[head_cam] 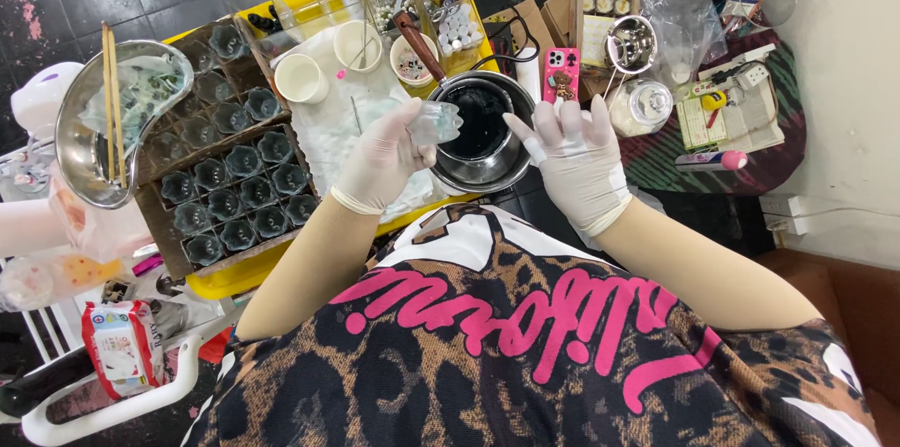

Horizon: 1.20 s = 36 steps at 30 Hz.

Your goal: The recorder is cleaning a small glass jar with a tissue and preparing it for candle making.

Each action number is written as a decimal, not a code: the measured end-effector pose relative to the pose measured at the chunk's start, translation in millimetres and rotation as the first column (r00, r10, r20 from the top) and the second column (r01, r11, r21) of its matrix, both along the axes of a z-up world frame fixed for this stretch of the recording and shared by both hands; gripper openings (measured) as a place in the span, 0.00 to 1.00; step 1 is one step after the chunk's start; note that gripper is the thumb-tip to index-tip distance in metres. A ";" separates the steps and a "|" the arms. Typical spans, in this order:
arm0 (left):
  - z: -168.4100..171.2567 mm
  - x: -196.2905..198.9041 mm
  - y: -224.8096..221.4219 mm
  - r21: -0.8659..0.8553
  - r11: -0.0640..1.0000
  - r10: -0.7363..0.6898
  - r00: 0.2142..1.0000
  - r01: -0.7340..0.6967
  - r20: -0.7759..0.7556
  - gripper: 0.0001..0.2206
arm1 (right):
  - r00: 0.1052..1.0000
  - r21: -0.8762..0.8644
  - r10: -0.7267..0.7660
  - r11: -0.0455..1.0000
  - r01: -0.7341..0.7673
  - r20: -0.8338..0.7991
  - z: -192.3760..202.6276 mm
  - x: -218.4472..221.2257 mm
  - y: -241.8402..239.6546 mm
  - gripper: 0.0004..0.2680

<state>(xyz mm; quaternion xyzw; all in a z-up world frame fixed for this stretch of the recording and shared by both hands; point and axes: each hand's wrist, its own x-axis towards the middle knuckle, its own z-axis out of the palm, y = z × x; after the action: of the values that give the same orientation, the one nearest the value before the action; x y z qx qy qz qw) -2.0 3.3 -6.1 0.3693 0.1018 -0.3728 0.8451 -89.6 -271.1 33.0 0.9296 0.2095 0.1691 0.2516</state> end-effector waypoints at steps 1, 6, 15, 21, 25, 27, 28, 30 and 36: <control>0.0 -0.1 0.6 -0.001 1.000 0.001 1.000 -0.001 0.001 0.12 | 1.000 -0.001 0.001 1.000 -0.001 0.001 0.5 -1.4 0.2 0.24; 0.6 -0.9 2.5 -0.007 1.000 0.000 0.998 0.001 0.055 0.13 | 0.997 -0.081 -0.030 0.996 0.035 0.064 6.8 -6.3 2.0 0.23; -1.3 -1.5 1.6 -0.039 0.999 0.009 0.999 -0.007 0.032 0.12 | 0.978 0.434 0.012 0.897 0.080 -0.207 33.7 -7.1 5.7 0.23; -5.9 -3.1 6.4 -0.176 0.984 -0.021 1.000 0.018 -0.015 0.11 | 0.916 0.890 0.228 0.400 0.220 -0.329 48.1 1.3 3.0 0.18; 12.8 -4.0 4.5 -0.224 0.964 -0.141 0.989 0.145 0.037 0.22 | 0.754 0.804 0.351 -0.003 0.594 -0.555 48.7 3.7 11.8 0.16; 7.7 -3.9 5.0 -0.235 0.956 -0.170 0.985 0.174 0.039 0.23 | 0.617 0.422 0.583 -0.450 0.787 -0.528 31.4 1.7 8.8 0.16; 10.3 -4.6 3.5 -0.235 0.956 -0.170 0.985 0.174 0.039 0.23 | 0.617 0.422 0.584 -0.450 0.787 -0.528 34.5 3.9 14.4 0.16; 15.1 -6.2 1.6 -0.217 0.958 -0.160 0.976 0.189 0.145 0.22 | 0.755 0.529 0.560 -0.549 0.647 -0.342 40.0 7.9 26.3 0.15; 16.2 -15.0 -7.7 -0.022 0.994 -0.088 0.895 0.109 0.437 0.20 | 0.849 0.432 0.449 -0.731 0.528 -0.277 18.1 17.6 33.7 0.08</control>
<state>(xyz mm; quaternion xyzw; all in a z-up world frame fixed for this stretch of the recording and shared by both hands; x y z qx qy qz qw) -17.0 -4.4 10.1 0.4283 -0.1172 -0.3254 0.8348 -72.0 -237.4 51.1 0.5311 -0.1088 -0.0268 -0.8399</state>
